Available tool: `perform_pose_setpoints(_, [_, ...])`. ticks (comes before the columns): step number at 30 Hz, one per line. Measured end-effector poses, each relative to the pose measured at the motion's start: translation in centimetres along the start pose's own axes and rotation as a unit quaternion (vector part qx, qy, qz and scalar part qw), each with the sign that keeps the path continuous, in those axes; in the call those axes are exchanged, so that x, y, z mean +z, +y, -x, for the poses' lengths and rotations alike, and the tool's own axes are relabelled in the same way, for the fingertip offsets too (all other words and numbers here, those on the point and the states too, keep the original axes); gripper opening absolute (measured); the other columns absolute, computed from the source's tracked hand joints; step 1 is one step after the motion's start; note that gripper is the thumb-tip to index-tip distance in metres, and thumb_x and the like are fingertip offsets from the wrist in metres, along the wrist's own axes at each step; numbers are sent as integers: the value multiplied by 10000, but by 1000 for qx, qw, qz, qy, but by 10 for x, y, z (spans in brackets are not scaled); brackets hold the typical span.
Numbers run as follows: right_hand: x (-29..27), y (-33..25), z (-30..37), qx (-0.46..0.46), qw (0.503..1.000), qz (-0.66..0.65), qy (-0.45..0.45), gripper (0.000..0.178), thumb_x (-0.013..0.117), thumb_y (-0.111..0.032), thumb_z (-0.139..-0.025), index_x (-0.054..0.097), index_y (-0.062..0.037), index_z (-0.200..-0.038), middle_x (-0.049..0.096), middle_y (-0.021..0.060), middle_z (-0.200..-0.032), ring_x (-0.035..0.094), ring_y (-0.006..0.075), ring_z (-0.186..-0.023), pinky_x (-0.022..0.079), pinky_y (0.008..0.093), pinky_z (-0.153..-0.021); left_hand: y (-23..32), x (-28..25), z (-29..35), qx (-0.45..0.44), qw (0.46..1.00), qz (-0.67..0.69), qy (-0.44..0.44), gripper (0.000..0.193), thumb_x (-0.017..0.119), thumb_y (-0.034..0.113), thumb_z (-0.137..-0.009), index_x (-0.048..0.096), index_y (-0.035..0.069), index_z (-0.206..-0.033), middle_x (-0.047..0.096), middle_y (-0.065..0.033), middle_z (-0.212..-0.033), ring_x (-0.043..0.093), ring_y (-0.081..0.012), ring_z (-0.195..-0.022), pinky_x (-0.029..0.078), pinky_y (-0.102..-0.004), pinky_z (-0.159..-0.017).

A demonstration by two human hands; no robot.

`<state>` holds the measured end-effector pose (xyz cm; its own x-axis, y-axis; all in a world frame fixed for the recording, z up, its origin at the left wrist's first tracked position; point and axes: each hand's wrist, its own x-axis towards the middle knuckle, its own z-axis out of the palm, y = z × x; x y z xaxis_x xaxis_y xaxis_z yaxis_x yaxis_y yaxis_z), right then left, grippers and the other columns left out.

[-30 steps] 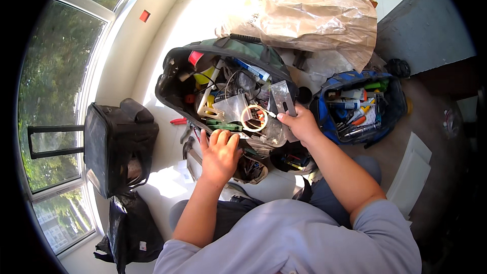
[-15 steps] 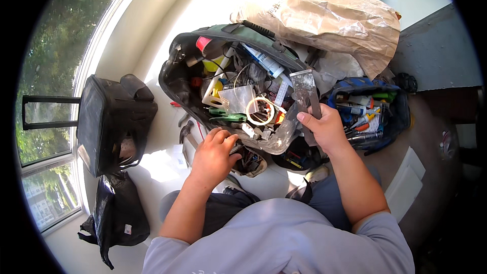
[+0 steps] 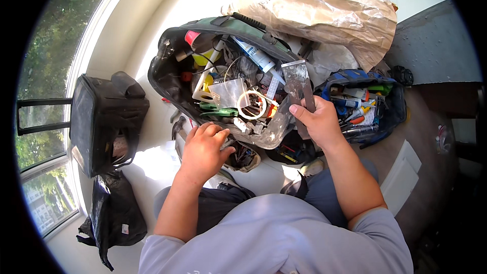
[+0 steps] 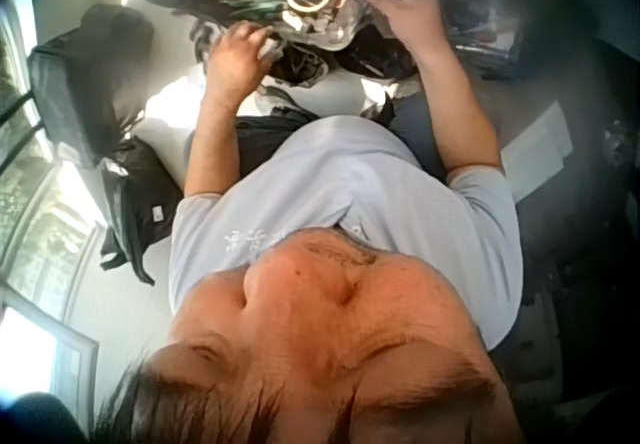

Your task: The person assembles a wooden cabinet, picking up small plastic hardware from a shelf and using a scraper and a screwdriver to adjust and secure parts of the unit against a wall.

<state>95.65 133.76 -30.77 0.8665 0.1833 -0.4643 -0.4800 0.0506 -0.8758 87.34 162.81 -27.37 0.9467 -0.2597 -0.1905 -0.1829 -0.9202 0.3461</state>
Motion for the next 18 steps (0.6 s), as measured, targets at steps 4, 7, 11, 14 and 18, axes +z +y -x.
perform_pose_setpoints(4, [-4, -4, 1, 23, 1000, -6, -5, 161, 749, -114, -937, 640, 1, -965, 569, -21, -666, 465, 45, -492, 329, 245, -417, 0, 3, -3, -1, 999, -32, 7, 418, 798, 324, -814, 718, 111, -1165, 687, -45, -1114, 615, -260, -1185, 426, -549, -1096])
perform_pose_setpoints(7, [-5, -1, 1, 12, 1000, 25, 0, 166, 759, -117, -928, 646, 1, -960, 576, -21, -671, 474, 45, -505, 342, 245, -426, 0, 7, -5, 8, 999, -51, 16, 367, 780, 320, -838, 735, 115, -1140, 704, -49, -1101, 634, -264, -1150, 410, -549, -1116])
perform_pose_setpoints(11, [-6, -7, 2, 45, 999, 19, -14, 166, 766, -119, -921, 653, -2, -957, 582, -20, -672, 484, 45, -528, 355, 242, -445, -7, 14, -12, 2, 1000, -17, 0, 260, 768, 284, -847, 752, 99, -1029, 705, -64, -970, 671, -282, -1026, 448, -483, -1086])
perform_pose_setpoints(14, [-9, 2, -1, -2, 996, 90, -3, 168, 769, -128, -921, 658, -2, -936, 584, -24, -667, 493, 48, -550, 376, 242, -469, -11, 16, -20, 29, 1000, -7, 7, 182, 784, 197, -812, 731, 72, -934, 677, -85, -880, 666, -315, -852, 531, -424, -917])
perform_pose_setpoints(18, [-14, -6, -1, 14, 998, 64, 7, 167, 773, -132, -919, 661, -11, -893, 592, -27, -681, 522, 59, -585, 410, 250, -510, -5, 21, -32, 24, 998, -20, 58, 150, 781, 151, -798, 668, 60, -833, 649, -95, -821, 641, -319, -808, 530, -407, -839])
